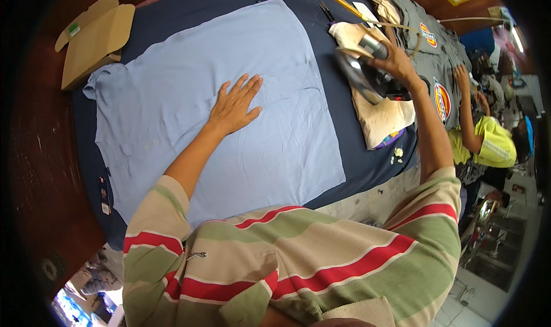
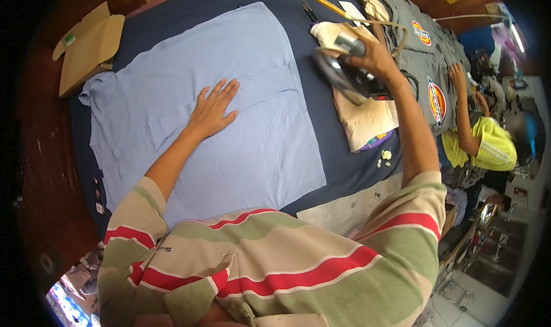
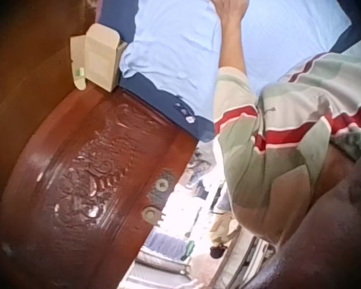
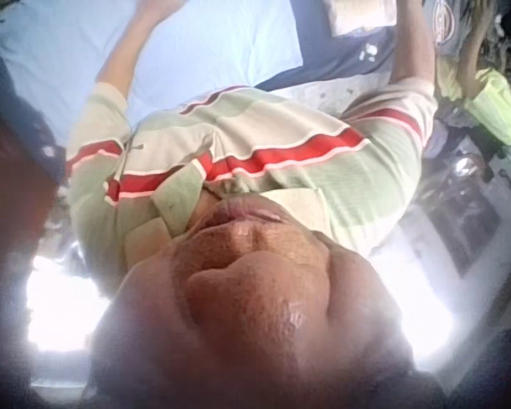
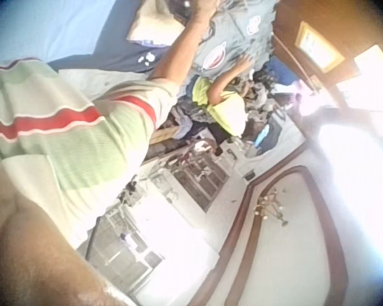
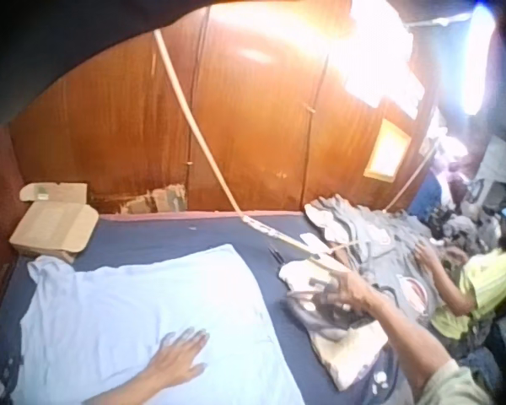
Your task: The person irons a blue button-down shirt on a padded table, using a hand-held iron to press the sleeves and the main body panels of the garment.
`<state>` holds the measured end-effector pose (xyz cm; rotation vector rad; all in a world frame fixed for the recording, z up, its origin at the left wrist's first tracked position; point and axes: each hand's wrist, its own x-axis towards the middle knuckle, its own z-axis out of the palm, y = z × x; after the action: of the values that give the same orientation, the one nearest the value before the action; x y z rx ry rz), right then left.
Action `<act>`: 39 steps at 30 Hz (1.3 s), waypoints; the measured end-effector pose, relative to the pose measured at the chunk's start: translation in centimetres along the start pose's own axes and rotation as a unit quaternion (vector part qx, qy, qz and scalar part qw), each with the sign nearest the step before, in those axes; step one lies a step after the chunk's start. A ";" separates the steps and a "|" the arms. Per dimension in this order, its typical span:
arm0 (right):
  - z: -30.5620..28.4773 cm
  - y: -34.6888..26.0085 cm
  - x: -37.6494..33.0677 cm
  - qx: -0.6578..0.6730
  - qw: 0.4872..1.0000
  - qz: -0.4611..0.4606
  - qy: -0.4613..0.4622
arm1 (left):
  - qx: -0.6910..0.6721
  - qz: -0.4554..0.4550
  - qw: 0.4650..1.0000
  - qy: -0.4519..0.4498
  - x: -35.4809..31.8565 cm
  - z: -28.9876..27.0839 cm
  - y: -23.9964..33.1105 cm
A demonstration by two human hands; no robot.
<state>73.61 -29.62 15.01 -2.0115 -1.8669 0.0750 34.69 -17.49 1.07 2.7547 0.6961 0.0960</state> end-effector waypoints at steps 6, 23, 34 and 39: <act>3.5 -12.2 4.4 -0.055 0.965 -0.082 -0.242 | -0.018 -0.019 1.000 -0.012 -0.2 -0.3 -0.4; 8.1 -13.0 7.3 -0.080 0.962 -0.130 -0.226 | 0.045 -0.189 0.976 0.099 -12.6 -1.6 -7.6; 8.5 -10.8 9.9 -0.072 0.959 -0.174 -0.210 | -0.030 -0.002 0.988 0.149 -8.1 -1.2 -0.9; 8.6 -10.8 10.7 -0.075 0.955 -0.177 -0.224 | -0.063 0.039 0.987 0.143 0.0 1.5 5.3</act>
<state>62.00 -16.75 12.93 -1.8246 -2.5641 0.3215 37.29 -22.33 1.20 2.6713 0.6255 0.5438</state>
